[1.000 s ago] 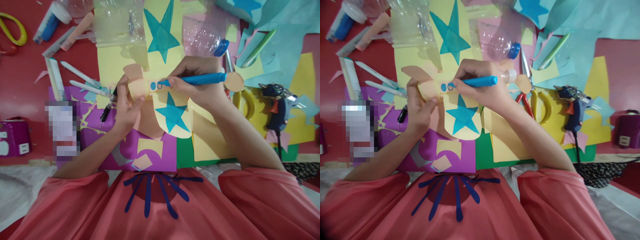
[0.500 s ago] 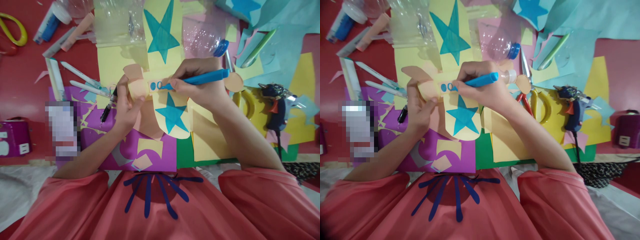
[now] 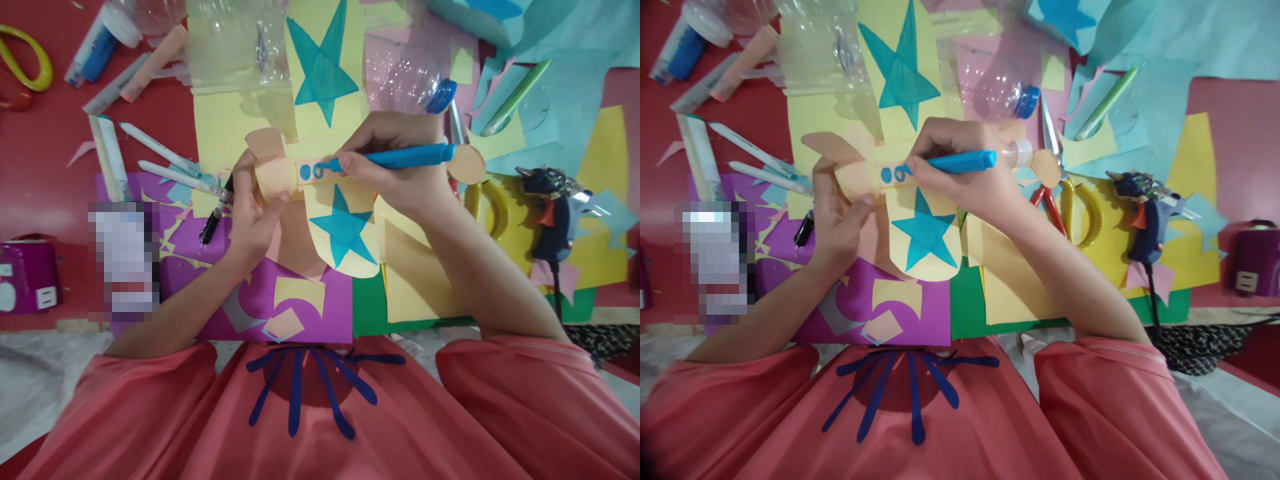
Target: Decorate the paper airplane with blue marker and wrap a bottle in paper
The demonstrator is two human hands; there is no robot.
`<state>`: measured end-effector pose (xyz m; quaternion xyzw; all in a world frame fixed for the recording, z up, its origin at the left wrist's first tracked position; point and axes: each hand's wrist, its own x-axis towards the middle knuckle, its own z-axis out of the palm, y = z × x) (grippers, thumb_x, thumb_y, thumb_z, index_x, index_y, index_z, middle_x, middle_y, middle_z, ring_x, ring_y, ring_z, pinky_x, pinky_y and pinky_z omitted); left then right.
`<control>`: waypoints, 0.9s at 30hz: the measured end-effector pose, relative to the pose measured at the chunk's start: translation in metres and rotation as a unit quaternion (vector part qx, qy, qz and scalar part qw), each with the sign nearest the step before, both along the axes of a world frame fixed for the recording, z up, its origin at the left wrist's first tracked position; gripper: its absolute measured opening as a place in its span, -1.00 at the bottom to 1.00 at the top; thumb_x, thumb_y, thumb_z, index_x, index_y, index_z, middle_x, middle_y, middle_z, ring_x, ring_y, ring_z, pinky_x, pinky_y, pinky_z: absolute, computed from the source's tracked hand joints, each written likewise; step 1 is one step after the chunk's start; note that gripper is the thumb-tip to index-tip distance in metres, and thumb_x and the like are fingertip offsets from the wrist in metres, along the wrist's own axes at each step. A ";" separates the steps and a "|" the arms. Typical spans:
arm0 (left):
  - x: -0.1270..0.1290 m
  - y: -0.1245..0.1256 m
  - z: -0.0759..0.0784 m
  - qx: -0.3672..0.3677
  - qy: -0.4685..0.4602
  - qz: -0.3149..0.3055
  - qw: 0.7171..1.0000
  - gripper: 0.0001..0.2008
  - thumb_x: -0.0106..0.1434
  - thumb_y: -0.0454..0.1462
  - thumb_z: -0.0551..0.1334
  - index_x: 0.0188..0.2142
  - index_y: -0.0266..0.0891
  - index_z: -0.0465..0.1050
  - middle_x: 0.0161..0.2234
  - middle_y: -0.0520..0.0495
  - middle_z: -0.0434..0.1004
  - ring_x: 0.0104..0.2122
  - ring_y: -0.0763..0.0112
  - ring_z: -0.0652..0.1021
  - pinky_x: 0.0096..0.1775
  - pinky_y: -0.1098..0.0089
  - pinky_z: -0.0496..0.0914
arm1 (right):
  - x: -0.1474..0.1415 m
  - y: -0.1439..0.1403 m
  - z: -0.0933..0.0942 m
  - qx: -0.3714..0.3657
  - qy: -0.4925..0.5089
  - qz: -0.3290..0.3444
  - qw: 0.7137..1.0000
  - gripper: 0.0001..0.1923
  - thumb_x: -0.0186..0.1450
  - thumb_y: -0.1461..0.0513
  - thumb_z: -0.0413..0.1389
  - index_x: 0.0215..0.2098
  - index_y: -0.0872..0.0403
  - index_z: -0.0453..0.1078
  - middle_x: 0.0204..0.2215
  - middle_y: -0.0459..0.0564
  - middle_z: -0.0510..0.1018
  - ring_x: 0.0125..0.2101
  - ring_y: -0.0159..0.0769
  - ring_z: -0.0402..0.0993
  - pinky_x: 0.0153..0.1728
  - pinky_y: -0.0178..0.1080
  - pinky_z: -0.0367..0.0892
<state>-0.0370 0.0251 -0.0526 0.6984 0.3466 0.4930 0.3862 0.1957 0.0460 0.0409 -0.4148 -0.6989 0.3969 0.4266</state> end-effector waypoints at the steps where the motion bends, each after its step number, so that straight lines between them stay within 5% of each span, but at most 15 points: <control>1: 0.000 0.000 0.000 0.001 -0.001 0.002 1.000 -0.40 0.27 -0.12 0.31 0.23 0.14 0.11 0.21 -0.08 0.27 0.25 0.11 0.34 0.25 -0.04 0.29 | 0.000 0.000 0.000 0.001 0.001 0.004 1.000 -0.83 0.19 0.24 0.22 -0.55 0.02 0.40 -0.56 -0.12 0.52 -0.51 -0.36 0.46 -0.50 -0.27 0.28; 27: 0.002 0.000 -0.004 -0.022 -0.022 0.026 0.999 -0.36 0.19 0.00 0.35 0.21 0.18 0.16 0.21 -0.04 0.28 0.24 0.04 0.33 0.28 -0.11 0.23 | 0.000 -0.001 0.001 -0.008 -0.025 -0.012 1.000 -0.81 0.18 0.21 0.19 -0.58 -0.01 0.37 -0.55 -0.10 0.53 -0.50 -0.32 0.45 -0.47 -0.24 0.31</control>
